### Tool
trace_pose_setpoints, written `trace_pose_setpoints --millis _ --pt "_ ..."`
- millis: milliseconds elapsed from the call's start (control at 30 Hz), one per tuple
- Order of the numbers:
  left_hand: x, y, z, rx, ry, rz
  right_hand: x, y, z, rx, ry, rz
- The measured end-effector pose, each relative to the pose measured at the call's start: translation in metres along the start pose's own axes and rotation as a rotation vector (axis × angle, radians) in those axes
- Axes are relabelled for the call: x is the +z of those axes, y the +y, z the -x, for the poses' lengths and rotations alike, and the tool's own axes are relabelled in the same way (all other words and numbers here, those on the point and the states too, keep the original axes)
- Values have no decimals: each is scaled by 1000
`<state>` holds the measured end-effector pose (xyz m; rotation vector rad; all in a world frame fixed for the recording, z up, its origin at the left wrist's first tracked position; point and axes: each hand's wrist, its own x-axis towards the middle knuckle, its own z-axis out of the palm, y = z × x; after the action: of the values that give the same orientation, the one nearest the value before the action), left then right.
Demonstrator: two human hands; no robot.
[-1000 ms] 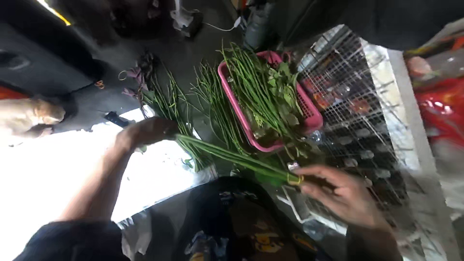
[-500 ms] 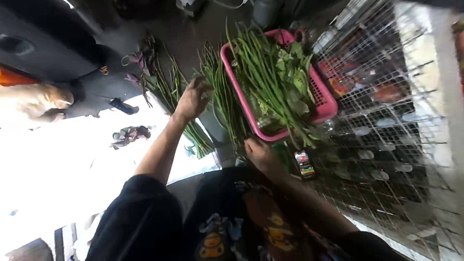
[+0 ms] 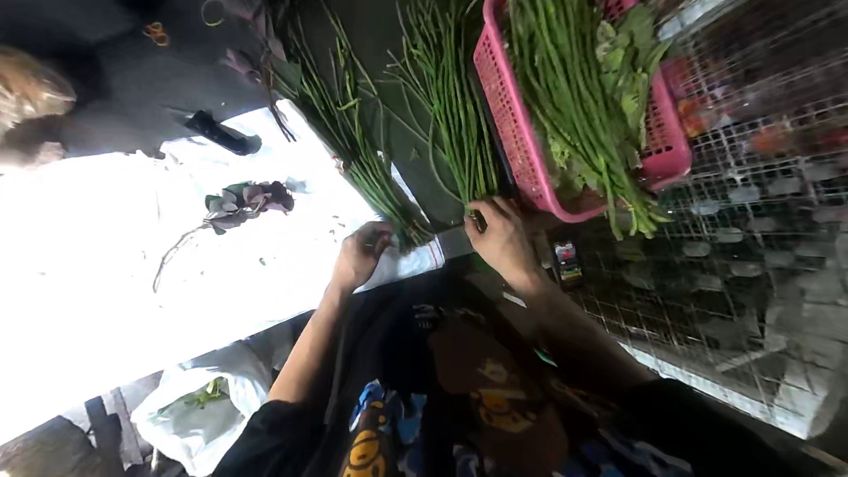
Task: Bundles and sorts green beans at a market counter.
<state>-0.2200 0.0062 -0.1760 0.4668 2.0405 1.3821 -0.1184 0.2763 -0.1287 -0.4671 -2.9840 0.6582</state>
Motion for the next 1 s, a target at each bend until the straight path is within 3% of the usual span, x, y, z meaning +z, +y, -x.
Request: trace_pose_setpoints --millis 133,233,333,400,500,600,700,867,1000 --pt "-48 -22 13 -141 2 5 15 -37 -6 83 -160 -213" --pt "-63 -18 18 -175 -43 -21 53 -43 -7 213 -313 -250" --pt "-64 -12 16 -136 -85 -22 76 -48 -12 176 -293 -149" --pt "-55 -11 17 -125 -80 11 70 -54 -13 205 -290 -162" --pt "-31 -9 17 -158 -59 227 37 -62 -8 284 -315 -336" --pt "-4 15 18 -281 -117 587 8 -71 5 320 -379 -720" --pt "12 35 12 -265 -141 836 4 -80 22 338 -485 -1073" --pt "32 29 3 -170 -111 897 11 -67 49 369 -531 -960" --pt "46 38 21 -193 -70 848 -2 -49 56 198 -555 -767"
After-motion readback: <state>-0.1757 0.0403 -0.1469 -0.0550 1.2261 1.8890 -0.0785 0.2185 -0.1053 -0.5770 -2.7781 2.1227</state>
